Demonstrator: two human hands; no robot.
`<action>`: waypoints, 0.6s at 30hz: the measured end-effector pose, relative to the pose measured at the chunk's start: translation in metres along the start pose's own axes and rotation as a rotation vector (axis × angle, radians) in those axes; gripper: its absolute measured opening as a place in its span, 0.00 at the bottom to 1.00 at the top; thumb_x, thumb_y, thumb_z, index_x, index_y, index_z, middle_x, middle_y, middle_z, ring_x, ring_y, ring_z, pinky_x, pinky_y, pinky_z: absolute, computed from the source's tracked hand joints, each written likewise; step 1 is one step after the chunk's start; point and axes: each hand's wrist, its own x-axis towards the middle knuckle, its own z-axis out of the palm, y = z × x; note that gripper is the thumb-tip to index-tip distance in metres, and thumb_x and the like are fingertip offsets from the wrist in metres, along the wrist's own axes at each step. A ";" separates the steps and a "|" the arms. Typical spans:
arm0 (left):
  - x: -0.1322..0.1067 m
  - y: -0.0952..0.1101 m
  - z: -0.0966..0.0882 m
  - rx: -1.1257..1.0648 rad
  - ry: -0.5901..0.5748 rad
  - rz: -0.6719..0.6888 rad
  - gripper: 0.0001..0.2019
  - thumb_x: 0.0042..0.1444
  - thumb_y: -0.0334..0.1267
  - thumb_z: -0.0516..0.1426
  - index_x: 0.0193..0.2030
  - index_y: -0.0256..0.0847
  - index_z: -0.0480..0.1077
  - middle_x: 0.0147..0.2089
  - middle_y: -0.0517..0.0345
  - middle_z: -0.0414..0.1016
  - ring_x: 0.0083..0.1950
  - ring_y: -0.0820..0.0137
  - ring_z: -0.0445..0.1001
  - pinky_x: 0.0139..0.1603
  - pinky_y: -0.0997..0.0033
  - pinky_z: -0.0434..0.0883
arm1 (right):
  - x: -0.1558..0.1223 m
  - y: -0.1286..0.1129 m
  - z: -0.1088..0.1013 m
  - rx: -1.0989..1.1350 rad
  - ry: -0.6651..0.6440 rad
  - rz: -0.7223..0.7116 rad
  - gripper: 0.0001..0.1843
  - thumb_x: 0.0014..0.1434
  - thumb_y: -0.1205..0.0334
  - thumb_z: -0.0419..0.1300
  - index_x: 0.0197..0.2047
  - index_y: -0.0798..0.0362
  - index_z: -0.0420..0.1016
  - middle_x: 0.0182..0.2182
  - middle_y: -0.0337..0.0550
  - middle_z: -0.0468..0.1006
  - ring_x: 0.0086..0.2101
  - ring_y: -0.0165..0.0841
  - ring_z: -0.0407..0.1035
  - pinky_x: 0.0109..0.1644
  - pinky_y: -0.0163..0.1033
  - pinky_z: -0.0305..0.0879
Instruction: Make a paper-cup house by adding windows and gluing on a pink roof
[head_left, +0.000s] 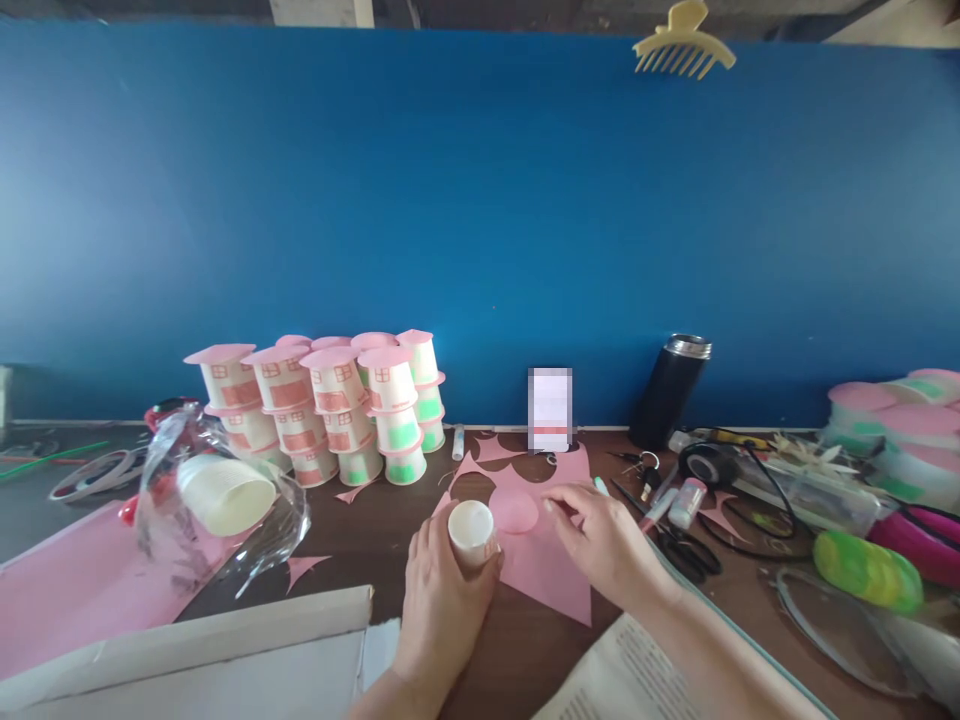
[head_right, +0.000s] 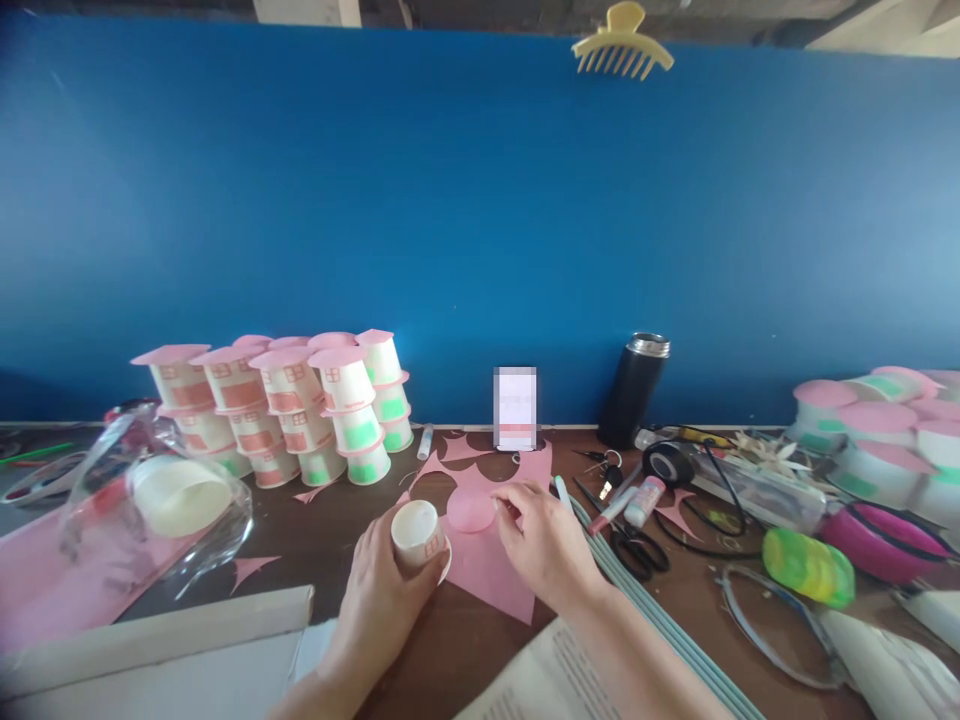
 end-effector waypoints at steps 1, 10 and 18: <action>0.000 0.000 0.001 0.009 0.000 0.020 0.28 0.51 0.42 0.61 0.58 0.38 0.63 0.51 0.45 0.73 0.54 0.52 0.71 0.54 0.48 0.69 | 0.003 -0.001 -0.003 0.007 -0.012 0.015 0.13 0.64 0.62 0.51 0.42 0.48 0.77 0.40 0.42 0.82 0.39 0.36 0.76 0.42 0.40 0.70; -0.006 0.005 0.003 0.122 0.010 0.171 0.25 0.52 0.41 0.60 0.56 0.38 0.64 0.49 0.45 0.75 0.51 0.52 0.74 0.51 0.47 0.71 | 0.036 -0.003 0.000 -0.060 -0.218 0.120 0.12 0.60 0.62 0.56 0.44 0.47 0.78 0.44 0.45 0.82 0.42 0.40 0.77 0.42 0.41 0.68; -0.015 0.009 0.000 0.167 0.029 0.207 0.25 0.53 0.41 0.59 0.57 0.39 0.62 0.51 0.45 0.75 0.51 0.52 0.74 0.51 0.49 0.72 | 0.044 0.006 0.004 -0.191 -0.347 0.294 0.10 0.64 0.56 0.57 0.44 0.50 0.76 0.41 0.46 0.80 0.39 0.38 0.75 0.43 0.46 0.69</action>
